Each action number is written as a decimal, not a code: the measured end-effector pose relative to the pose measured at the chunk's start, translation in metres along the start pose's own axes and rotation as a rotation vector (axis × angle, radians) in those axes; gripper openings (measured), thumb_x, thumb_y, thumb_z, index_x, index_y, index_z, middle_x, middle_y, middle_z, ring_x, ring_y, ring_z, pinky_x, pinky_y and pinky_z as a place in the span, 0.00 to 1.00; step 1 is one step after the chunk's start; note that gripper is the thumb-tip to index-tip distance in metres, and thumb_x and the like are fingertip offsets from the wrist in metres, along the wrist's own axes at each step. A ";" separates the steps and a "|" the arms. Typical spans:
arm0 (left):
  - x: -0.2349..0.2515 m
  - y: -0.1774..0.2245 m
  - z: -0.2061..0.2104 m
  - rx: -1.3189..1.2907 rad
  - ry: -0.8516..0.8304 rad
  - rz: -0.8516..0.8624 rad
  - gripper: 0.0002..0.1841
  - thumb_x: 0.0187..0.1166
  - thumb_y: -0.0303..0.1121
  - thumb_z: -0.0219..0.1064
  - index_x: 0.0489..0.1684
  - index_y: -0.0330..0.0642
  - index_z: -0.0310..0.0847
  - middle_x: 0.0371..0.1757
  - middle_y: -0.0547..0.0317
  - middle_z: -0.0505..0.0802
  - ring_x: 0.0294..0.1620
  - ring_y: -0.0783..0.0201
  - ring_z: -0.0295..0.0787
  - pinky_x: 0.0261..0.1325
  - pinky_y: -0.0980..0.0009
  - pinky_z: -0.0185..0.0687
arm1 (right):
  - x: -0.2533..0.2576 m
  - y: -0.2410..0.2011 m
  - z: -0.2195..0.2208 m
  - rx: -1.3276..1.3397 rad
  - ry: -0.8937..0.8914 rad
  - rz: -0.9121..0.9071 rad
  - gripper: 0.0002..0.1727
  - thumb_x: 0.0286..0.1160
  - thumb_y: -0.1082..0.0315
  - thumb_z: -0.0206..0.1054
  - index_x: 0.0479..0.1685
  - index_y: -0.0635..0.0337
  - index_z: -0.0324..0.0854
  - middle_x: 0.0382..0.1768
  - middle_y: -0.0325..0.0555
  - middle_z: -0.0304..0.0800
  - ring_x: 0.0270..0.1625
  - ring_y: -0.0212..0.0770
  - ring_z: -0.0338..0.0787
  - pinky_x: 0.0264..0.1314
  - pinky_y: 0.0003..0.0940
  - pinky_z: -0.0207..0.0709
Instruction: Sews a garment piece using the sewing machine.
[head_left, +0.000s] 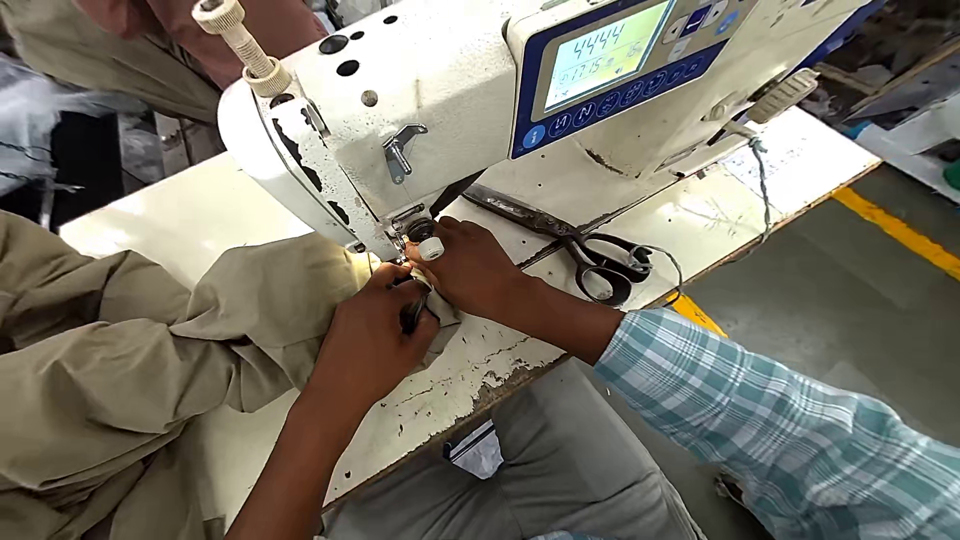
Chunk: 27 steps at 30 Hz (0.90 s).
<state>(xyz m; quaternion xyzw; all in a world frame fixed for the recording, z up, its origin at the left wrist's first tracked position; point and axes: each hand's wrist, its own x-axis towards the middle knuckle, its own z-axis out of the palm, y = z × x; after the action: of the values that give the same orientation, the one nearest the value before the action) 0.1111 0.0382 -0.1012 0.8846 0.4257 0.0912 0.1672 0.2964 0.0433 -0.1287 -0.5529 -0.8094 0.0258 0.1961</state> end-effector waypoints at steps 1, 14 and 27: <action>0.001 -0.001 0.001 0.003 0.006 0.004 0.17 0.74 0.43 0.63 0.51 0.51 0.94 0.63 0.60 0.89 0.36 0.68 0.88 0.33 0.64 0.84 | 0.001 0.000 0.001 -0.007 0.003 0.001 0.11 0.84 0.65 0.63 0.45 0.59 0.90 0.44 0.54 0.88 0.47 0.55 0.88 0.39 0.47 0.79; -0.008 0.000 -0.012 0.000 0.106 -0.060 0.14 0.77 0.43 0.65 0.52 0.49 0.91 0.48 0.62 0.90 0.24 0.67 0.83 0.26 0.62 0.84 | -0.062 0.028 -0.007 0.338 -0.030 -0.276 0.29 0.54 0.68 0.67 0.64 0.55 0.83 0.51 0.39 0.88 0.49 0.42 0.84 0.46 0.38 0.80; -0.033 0.009 -0.012 0.485 0.255 0.099 0.38 0.49 0.13 0.80 0.70 0.42 0.82 0.62 0.42 0.90 0.61 0.31 0.82 0.55 0.35 0.72 | -0.052 0.020 0.004 0.425 0.144 -0.174 0.12 0.65 0.63 0.77 0.46 0.55 0.88 0.35 0.39 0.89 0.38 0.39 0.88 0.37 0.35 0.82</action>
<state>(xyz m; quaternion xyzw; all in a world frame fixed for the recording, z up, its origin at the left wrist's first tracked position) 0.0929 0.0096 -0.0877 0.8999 0.4090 0.1052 -0.1090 0.3290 0.0047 -0.1528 -0.4280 -0.8143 0.1390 0.3666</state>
